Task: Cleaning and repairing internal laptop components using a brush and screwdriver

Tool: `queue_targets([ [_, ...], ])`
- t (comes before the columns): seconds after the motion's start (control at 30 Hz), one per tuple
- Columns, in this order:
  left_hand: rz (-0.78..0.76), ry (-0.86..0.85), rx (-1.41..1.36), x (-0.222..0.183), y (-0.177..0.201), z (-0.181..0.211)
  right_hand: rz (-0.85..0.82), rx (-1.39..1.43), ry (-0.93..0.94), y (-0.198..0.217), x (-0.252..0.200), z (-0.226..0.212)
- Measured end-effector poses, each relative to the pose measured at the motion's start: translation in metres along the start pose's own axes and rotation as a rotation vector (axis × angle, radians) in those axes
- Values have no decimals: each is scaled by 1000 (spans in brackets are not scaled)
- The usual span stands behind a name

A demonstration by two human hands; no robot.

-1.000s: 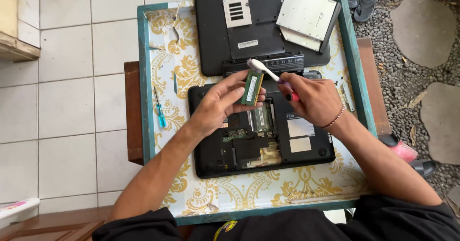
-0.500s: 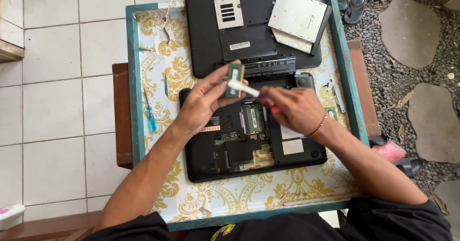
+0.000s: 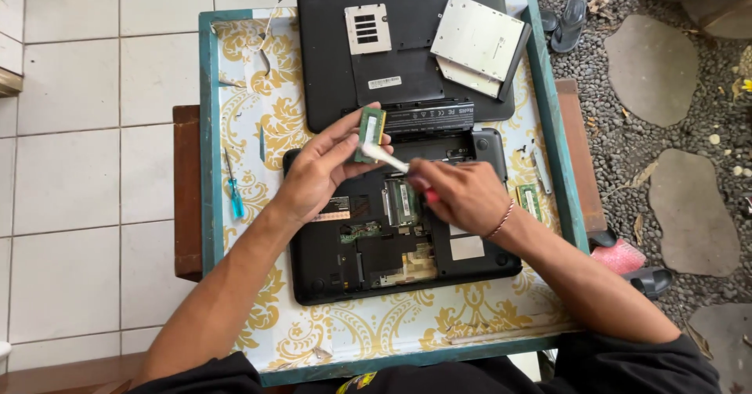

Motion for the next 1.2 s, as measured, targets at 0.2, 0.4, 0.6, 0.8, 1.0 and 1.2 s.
queue_targets([
  [0.2,-34,17,-5,-3,-9,0,88,-93,-43,6,1,19],
  [0.4,-11,14,-65,-6,-8,-5,90,-89,51,12,6,-3],
  [0.6,-15,-23,-37,-2,-8,3,107,-84,-5,23,2,-13],
  [0.8,-22,-2,-96,-6,-20,11,138,-55,-86,21,5,6],
  [1.0,36,38,-171,-3,-8,4,99,-61,-54,14,3,0],
  [1.2,34,34,-144,-6,-14,5,133,-71,-64,-1,-5,19],
])
Point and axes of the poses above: each hand's wrist, its own x-axis towards the middle knuckle, its own y-axis out of the back of the hand, z = x × y, the point moved 2 cm from there along x, towards the middle knuckle, and after that the axes turned 13 degrees about -y, right-handed, at the moved point
